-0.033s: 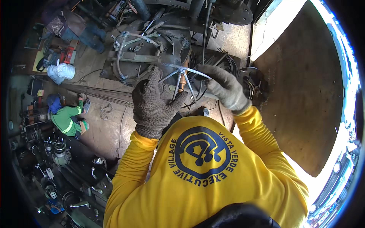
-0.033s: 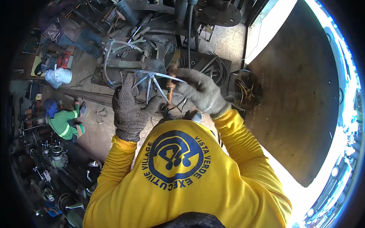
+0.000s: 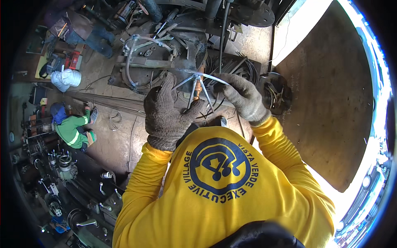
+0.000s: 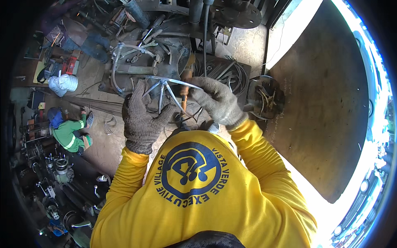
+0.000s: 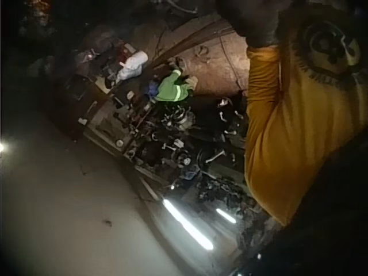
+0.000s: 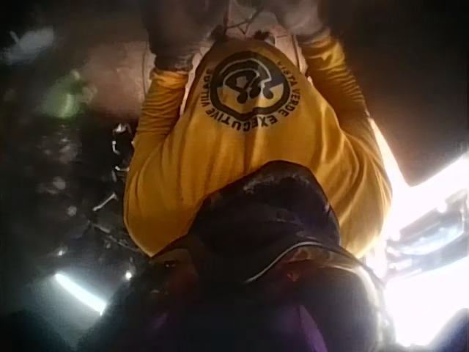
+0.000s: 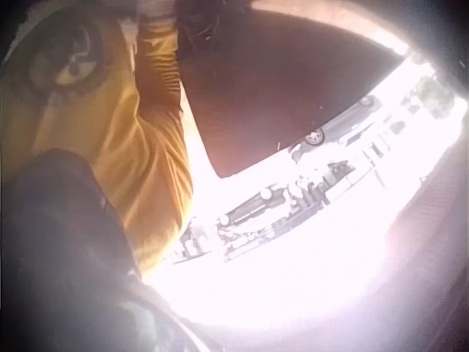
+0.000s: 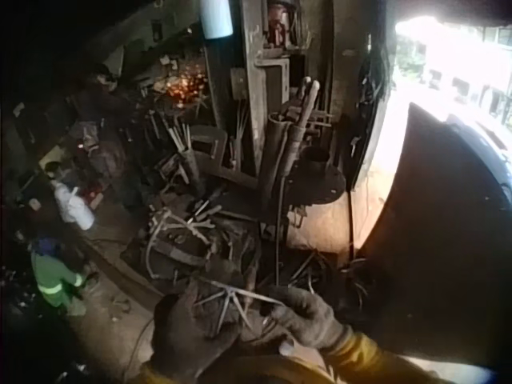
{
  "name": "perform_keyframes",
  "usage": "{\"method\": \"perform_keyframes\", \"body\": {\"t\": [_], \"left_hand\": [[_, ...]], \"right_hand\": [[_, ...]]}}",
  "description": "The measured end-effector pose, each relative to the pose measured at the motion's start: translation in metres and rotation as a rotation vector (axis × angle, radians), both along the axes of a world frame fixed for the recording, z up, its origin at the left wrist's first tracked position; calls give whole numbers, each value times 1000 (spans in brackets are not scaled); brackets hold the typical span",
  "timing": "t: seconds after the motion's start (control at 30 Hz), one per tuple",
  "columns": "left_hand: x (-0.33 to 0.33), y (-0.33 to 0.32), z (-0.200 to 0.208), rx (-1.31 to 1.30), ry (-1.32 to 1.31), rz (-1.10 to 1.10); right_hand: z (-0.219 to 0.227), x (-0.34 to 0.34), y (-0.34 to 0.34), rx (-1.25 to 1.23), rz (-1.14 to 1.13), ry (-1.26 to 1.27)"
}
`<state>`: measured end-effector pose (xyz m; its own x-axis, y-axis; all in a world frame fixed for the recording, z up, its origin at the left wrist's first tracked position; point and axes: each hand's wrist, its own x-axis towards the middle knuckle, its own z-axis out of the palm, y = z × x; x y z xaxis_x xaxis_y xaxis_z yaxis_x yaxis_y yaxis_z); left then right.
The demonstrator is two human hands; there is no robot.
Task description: The person welds a circular metal frame to a larger metal assembly using a handheld welding torch. They repeatedly position the frame, weld at multiple points, and use a hammer to tap the frame into place. The person also uses a chipping tool to remove slag from the welds.
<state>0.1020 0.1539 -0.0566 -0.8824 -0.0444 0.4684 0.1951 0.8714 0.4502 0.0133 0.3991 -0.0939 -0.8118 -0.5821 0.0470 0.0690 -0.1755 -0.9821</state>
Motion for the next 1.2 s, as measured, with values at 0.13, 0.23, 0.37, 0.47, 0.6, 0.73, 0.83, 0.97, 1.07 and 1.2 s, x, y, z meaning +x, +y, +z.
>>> {"method": "perform_keyframes", "body": {"t": [0.13, 0.23, 0.37, 0.47, 0.6, 0.73, 0.83, 0.97, 1.07, 1.2], "left_hand": [[-2, 5, -1, 76, -48, 23], [1, 5, 6, 142, -129, 12], [3, -16, -8, -20, -47, -4], [7, -29, -10, 2, -99, 10], [14, -42, -5, -81, -118, 31], [17, -56, -5, -112, -106, 47], [20, -63, 0, -263, -55, 93], [23, -79, -8, -242, -84, 91], [22, -83, -13, -204, -45, 57], [24, -85, -27, -106, -59, 52]], "right_hand": [[-9, 9, -6, 71, -179, 2], [-9, 5, -7, 88, -194, -2], [-6, 3, -12, 93, -131, -81], [-11, 3, -18, 71, -100, -141], [-12, 4, -38, 28, -155, -100], [-4, 1, -50, 243, -211, 85], [-2, 0, -55, 158, -247, 16], [3, 5, -55, 202, -255, 77], [-5, 10, -68, 272, -252, 406], [-4, 23, -85, 407, -230, 511]]}}
